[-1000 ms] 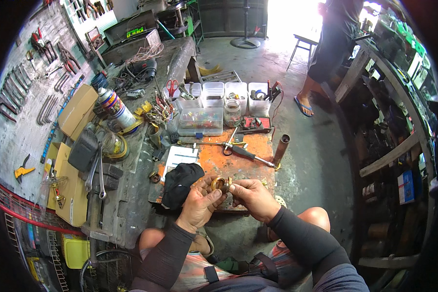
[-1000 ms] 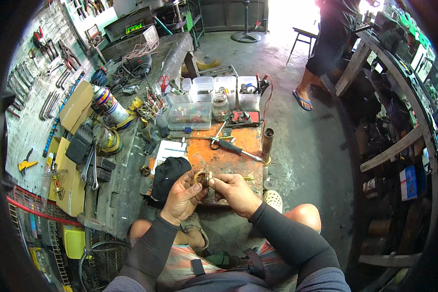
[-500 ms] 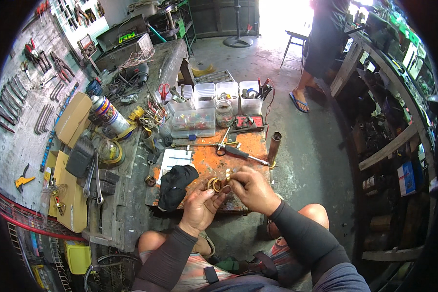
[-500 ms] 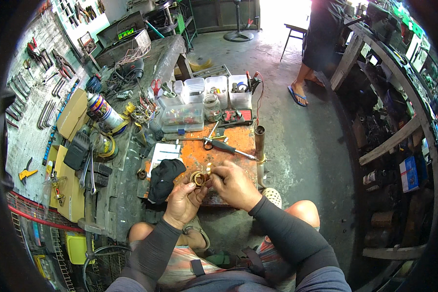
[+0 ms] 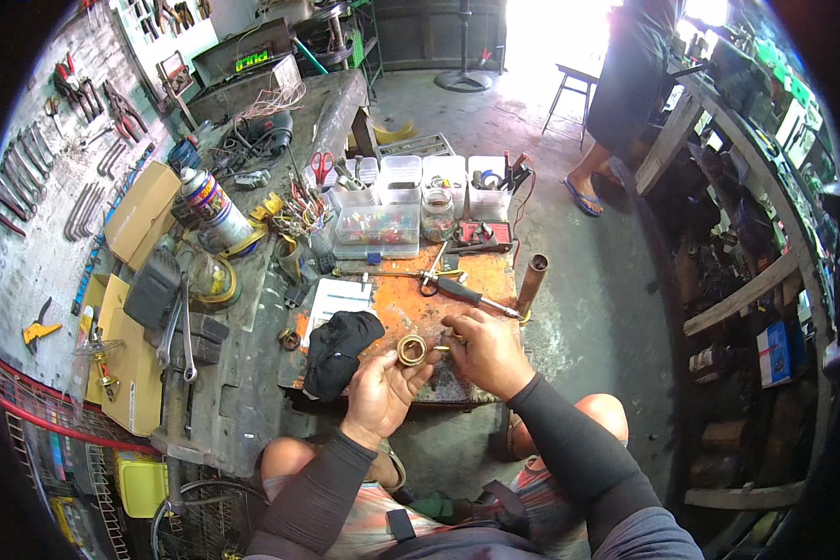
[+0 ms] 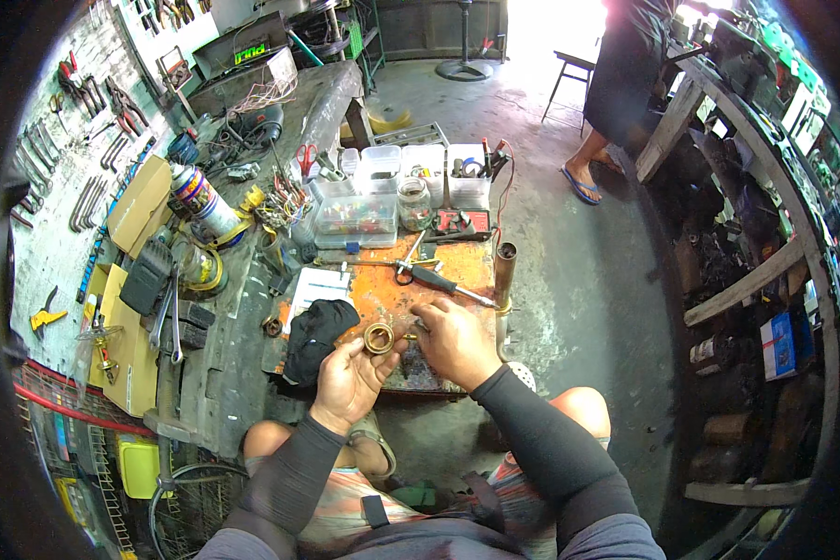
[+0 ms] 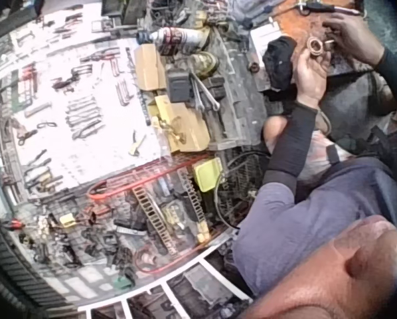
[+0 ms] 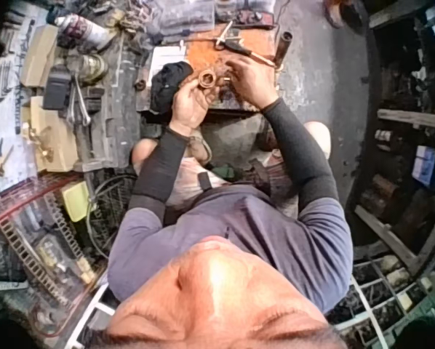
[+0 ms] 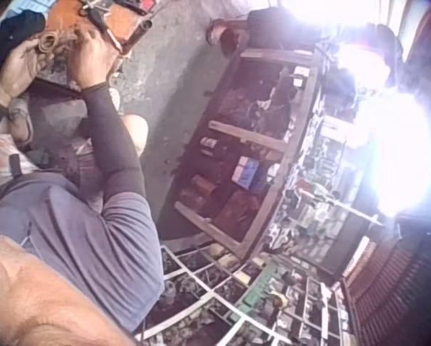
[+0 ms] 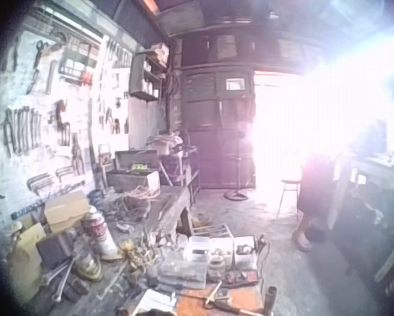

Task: The person sits at a cluttered workbench in a workshop and uses a pencil to clean or mark the interior of a small brass cylindrical component. They repeatedly wipe the part with a black cloth and inspect it closely.

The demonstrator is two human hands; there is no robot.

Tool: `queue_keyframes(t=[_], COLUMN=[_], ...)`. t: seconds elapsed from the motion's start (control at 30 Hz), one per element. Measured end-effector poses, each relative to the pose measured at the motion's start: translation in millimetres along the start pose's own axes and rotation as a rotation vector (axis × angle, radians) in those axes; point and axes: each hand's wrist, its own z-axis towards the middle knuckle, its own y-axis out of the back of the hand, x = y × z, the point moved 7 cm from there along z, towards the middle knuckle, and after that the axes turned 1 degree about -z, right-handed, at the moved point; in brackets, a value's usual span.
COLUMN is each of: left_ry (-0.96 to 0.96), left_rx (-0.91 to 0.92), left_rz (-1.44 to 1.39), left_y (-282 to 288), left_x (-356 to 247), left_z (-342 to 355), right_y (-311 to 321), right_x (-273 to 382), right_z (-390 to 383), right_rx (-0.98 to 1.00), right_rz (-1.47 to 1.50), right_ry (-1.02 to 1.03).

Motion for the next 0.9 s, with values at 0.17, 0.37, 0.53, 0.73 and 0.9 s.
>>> queue_keyframes(t=[0.17, 0.37, 0.53, 0.73, 0.9], left_ry=[-0.080, -0.054, -0.055, -0.059, -0.082], left_rx=[0.020, 0.009, 0.009, 0.011, -0.002], left_rz=[0.071, 0.156, 0.138, 0.111, 0.138], left_y=[-11, -10, -1, -4, -6], left_x=[1, 4, 2, 1, -1], left_z=[-3, -3, -2, -3, -3], right_y=[-8, -8, -4, -1, 5], right_x=[26, 15, 20, 22, 25], right_z=[-10, -9, -13, -12, -11], right_rx=[0.009, 0.059, 0.050, 0.067, 0.053], right_rz=[0.214, 0.321, 0.318, 0.378, 0.363], right_ry=[0.078, -0.055, 0.052, 0.041, 0.055])
